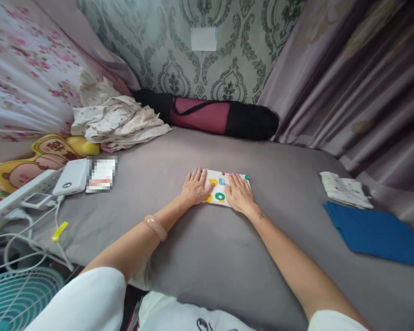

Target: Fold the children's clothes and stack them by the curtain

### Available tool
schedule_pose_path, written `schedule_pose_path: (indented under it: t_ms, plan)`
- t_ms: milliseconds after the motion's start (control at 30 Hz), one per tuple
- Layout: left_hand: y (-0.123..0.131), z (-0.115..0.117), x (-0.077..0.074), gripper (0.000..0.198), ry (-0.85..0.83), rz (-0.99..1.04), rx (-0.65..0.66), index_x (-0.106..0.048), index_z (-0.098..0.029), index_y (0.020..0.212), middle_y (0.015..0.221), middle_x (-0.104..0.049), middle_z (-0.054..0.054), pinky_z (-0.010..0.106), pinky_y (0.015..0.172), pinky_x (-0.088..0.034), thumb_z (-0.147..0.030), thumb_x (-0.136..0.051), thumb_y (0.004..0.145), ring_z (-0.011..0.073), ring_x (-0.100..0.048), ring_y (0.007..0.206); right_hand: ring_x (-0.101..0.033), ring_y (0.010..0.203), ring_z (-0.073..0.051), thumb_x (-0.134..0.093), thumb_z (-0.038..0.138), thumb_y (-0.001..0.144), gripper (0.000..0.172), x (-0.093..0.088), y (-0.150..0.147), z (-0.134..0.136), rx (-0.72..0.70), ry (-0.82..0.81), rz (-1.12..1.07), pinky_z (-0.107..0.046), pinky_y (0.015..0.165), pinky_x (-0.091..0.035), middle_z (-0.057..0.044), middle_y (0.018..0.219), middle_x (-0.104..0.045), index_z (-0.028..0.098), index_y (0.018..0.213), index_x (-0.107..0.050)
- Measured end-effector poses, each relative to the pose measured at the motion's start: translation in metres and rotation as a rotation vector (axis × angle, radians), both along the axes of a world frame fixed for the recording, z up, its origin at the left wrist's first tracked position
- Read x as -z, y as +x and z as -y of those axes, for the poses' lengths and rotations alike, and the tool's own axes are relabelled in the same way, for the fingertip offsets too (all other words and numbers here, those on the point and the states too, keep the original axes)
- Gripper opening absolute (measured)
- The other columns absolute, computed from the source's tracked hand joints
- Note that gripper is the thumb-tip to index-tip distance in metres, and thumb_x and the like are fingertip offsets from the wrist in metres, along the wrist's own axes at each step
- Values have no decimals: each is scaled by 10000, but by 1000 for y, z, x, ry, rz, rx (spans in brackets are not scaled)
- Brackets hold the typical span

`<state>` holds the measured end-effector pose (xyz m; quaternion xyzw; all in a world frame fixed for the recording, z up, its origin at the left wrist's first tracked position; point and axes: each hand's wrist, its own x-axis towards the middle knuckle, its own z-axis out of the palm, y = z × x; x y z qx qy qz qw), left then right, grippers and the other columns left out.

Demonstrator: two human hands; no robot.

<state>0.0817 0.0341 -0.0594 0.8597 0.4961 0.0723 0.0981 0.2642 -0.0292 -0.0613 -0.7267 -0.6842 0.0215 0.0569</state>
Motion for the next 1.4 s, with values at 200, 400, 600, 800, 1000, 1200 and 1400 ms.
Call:
schedule_pose_path:
  t_ms: [200,400,600,800,1000,1200,1400]
  plan:
    - [-13,-1,1,730,-27,-2,-8,-253,-117,1507,1585,-219,158,457,1178,-165,-583,-223,947,287,-193,1466,-232,1446,-276,-210,365,983,606,2,3,3,48,20,4,-439,1173,-176,-164,1562,-278,39,1481,-325]
    - [-29,-5,-1,717,-65,-34,24,-213,-116,1522,1592,-193,148,468,1181,-154,-563,-218,961,278,-169,1473,-247,1443,-263,-175,347,985,602,1,29,18,124,-36,-34,-445,1169,-201,-150,1569,-267,57,1502,-284]
    - [-8,13,-28,622,208,17,25,-306,-73,1485,1584,-216,163,485,1197,-79,-441,-201,994,272,-134,1481,-192,1461,-261,-197,323,980,595,-27,26,18,142,147,-4,-455,1182,-146,-164,1572,-248,34,1491,-300]
    - [26,14,-9,609,207,-4,139,-348,-60,1471,1554,-304,155,466,1197,-139,-412,-187,1000,288,-205,1462,-165,1468,-239,-187,309,985,590,-21,3,3,18,105,-11,-439,1194,-106,-134,1579,-238,35,1496,-294]
    - [25,5,7,597,143,-51,143,-369,-85,1462,1539,-343,140,486,1182,-180,-427,-201,1002,297,-238,1449,-197,1459,-260,-183,318,986,599,0,9,3,62,-41,-45,-440,1189,-135,-141,1580,-235,27,1499,-291]
    - [19,7,-18,579,90,-16,99,-357,-87,1465,1555,-306,141,443,1183,-206,-402,-193,1007,260,-236,1455,-228,1449,-283,-203,323,979,605,-17,6,0,53,-23,-63,-467,1180,-156,-170,1561,-270,8,1480,-324]
    - [-4,5,-17,585,51,-28,28,-329,-58,1471,1562,-284,148,458,1189,-183,-384,-194,1005,264,-217,1461,-162,1470,-218,-185,316,978,604,-17,-20,-5,-103,163,-65,-406,1196,-107,-134,1581,-226,26,1498,-289]
